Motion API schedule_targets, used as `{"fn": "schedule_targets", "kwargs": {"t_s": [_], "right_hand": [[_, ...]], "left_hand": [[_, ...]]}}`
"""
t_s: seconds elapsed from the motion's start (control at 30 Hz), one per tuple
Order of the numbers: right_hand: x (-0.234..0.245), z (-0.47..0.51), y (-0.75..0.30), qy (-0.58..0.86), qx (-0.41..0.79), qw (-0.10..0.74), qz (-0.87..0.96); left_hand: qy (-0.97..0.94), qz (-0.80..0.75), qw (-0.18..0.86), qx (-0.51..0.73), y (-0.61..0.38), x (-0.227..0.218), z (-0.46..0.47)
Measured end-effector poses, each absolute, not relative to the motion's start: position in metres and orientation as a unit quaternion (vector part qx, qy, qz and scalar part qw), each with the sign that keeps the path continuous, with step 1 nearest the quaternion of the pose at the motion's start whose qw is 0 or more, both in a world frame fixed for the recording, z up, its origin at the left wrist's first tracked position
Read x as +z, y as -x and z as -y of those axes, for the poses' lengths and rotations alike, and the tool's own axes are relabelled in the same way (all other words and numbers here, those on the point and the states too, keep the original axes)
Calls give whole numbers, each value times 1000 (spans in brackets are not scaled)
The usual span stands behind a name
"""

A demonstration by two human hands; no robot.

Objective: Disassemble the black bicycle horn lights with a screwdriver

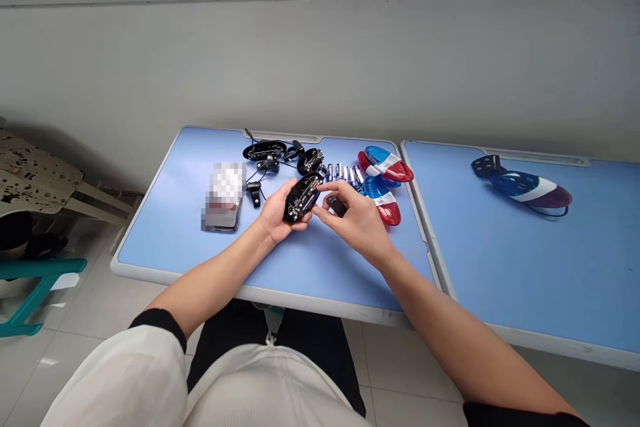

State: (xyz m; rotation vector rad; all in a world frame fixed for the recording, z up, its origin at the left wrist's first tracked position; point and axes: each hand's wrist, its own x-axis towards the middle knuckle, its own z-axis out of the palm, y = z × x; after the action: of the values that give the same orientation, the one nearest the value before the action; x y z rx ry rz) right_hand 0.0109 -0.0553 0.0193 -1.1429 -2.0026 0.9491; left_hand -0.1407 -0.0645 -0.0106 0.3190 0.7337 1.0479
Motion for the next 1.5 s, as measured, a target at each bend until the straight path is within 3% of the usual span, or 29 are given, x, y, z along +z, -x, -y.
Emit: {"fn": "schedule_targets", "kwargs": {"t_s": [0.13,0.27,0.37,0.97,1.5], "right_hand": [[17,52,-9,476,495,355,634],[17,46,-7,442,733,313,411],[15,43,-4,411,806,305,297],[9,40,6,353,875,309,118],[4,34,3,326,883,311,134]], "left_hand": [[-172,-334,796,474,140,-10,65],[-199,-342,786,476,138,-10,65],[-197,-371,767,486,135,-11,66],[-352,-456,486,657,113,-24,71],[-359,-497,466,638,110,-27,75]]}}
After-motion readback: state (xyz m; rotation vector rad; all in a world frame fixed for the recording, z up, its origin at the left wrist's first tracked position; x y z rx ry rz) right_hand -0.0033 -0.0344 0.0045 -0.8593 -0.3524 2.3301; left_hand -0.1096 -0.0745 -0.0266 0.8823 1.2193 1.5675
